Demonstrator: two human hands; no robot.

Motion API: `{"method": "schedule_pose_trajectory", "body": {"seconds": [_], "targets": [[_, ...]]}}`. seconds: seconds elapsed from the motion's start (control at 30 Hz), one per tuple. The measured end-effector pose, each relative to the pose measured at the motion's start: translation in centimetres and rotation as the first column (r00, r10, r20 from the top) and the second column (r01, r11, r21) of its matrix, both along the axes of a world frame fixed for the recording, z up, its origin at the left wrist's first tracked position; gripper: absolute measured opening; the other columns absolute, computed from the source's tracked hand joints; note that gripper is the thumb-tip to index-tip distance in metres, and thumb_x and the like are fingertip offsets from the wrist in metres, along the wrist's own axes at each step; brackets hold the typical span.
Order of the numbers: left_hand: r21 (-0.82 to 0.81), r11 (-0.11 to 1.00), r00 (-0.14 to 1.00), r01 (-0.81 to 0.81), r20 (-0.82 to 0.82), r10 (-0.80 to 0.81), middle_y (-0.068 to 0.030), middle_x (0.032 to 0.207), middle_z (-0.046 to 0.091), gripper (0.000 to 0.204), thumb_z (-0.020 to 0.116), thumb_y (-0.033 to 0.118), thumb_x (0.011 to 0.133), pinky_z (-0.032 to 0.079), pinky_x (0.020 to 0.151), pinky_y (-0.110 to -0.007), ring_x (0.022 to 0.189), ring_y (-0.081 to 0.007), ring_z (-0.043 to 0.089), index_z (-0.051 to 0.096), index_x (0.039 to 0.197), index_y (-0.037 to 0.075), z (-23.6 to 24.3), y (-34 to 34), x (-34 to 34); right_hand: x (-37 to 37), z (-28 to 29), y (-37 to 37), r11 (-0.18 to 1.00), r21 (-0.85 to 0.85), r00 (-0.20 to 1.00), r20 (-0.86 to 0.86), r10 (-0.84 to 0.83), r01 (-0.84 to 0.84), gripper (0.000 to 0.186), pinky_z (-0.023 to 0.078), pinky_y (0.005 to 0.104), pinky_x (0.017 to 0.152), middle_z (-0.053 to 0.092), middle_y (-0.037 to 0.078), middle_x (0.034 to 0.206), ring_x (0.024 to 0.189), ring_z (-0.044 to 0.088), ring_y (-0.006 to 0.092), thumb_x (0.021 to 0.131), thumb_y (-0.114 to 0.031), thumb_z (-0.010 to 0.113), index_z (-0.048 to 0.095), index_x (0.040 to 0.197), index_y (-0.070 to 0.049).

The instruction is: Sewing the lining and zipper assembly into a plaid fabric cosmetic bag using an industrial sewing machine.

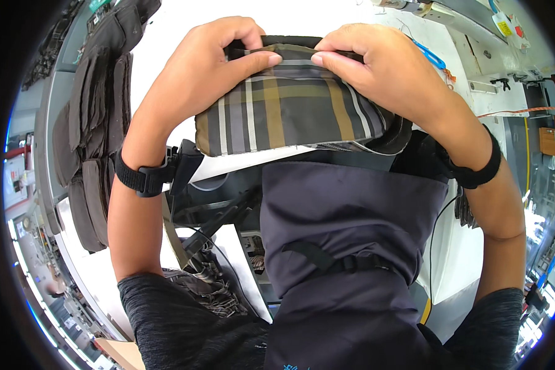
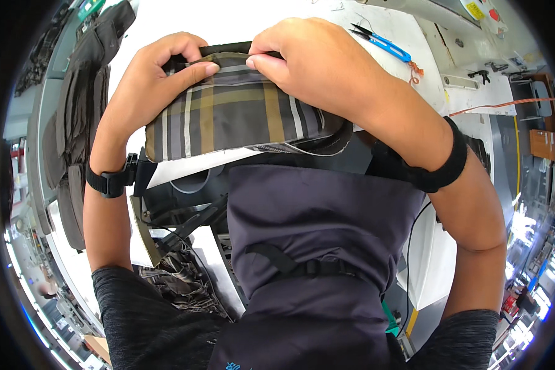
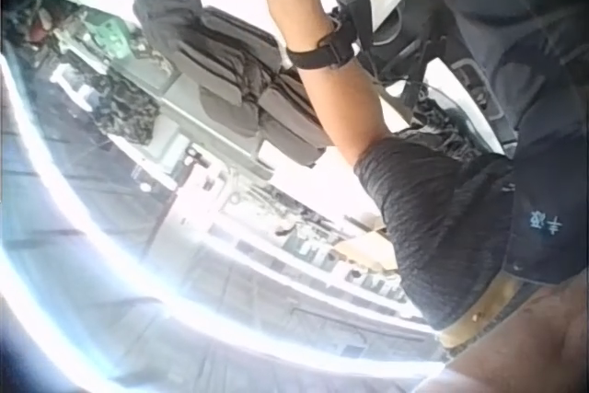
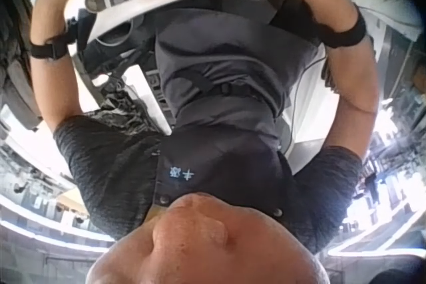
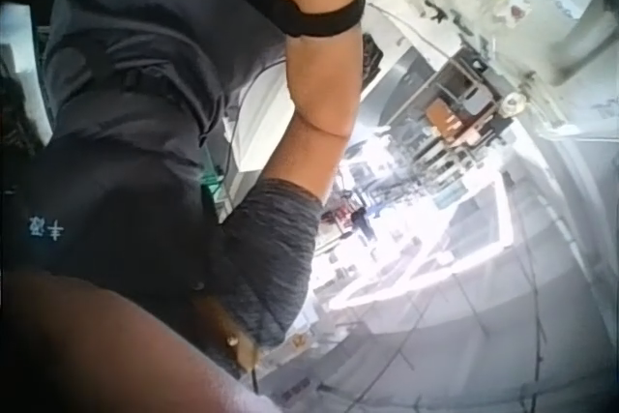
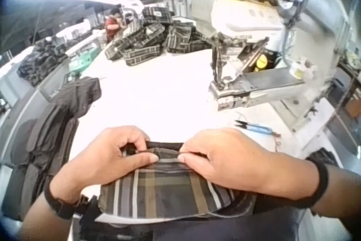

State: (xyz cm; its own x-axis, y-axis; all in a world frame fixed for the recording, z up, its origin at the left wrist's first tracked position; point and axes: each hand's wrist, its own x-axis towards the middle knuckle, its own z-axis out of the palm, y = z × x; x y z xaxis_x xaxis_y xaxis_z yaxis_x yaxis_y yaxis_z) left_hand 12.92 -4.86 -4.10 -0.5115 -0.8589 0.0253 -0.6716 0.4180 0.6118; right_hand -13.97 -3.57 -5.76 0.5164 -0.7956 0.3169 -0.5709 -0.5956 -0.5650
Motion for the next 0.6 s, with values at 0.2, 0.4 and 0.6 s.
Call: {"method": "schedule_pose_trajectory", "body": {"seconds": [0.2, 0.4, 0.6], "targets": [[-0.057, 0.997, 0.992, -0.056, -0.116, 0.049, 0.0012, 0.099, 0.071, 0.028, 0.085, 0.016, 0.092, 0.049, 0.084, -0.026, 0.089, -0.0089, 0.059, 0.061, 0.088, 0.004, -0.5, 0.4, 0.4, -0.5, -0.1, 0.4, 1.0, 0.005, 1.0, 0.03, -0.007, 0.007, 0.021, 0.053, 0.0433, 0.07, 0.071, 0.015, 0.079, 0.074, 0.067, 0.0348, 0.094, -0.023, 0.074, 0.074, 0.094, -0.003], [-0.067, 0.997, 0.982, -0.035, -0.188, 0.022, 0.0016, 0.098, 0.071, 0.025, 0.085, 0.014, 0.093, 0.05, 0.086, -0.025, 0.09, -0.0074, 0.06, 0.062, 0.089, 0.004, -1.1, 0.2, 0.7, -0.8, -0.2, 0.6, 1.0, 0.004, 0.999, 0.038, -0.018, 0.018, 0.019, 0.053, 0.042, 0.069, 0.071, 0.014, 0.079, 0.073, 0.068, 0.0324, 0.094, -0.022, 0.076, 0.074, 0.097, -0.004], [-0.138, 0.988, 0.98, -0.076, -0.192, 0.049, 0.0015, 0.081, 0.067, 0.024, 0.086, 0.015, 0.091, 0.049, 0.073, -0.027, 0.078, -0.0072, 0.056, 0.066, 0.089, 0.001, -0.6, 0.8, 0.0, -1.0, -0.6, 0.9, 1.0, 0.001, 0.998, 0.059, -0.028, 0.027, 0.019, 0.053, 0.0421, 0.069, 0.071, 0.013, 0.079, 0.073, 0.067, 0.0324, 0.094, -0.023, 0.075, 0.074, 0.096, -0.004]]}}
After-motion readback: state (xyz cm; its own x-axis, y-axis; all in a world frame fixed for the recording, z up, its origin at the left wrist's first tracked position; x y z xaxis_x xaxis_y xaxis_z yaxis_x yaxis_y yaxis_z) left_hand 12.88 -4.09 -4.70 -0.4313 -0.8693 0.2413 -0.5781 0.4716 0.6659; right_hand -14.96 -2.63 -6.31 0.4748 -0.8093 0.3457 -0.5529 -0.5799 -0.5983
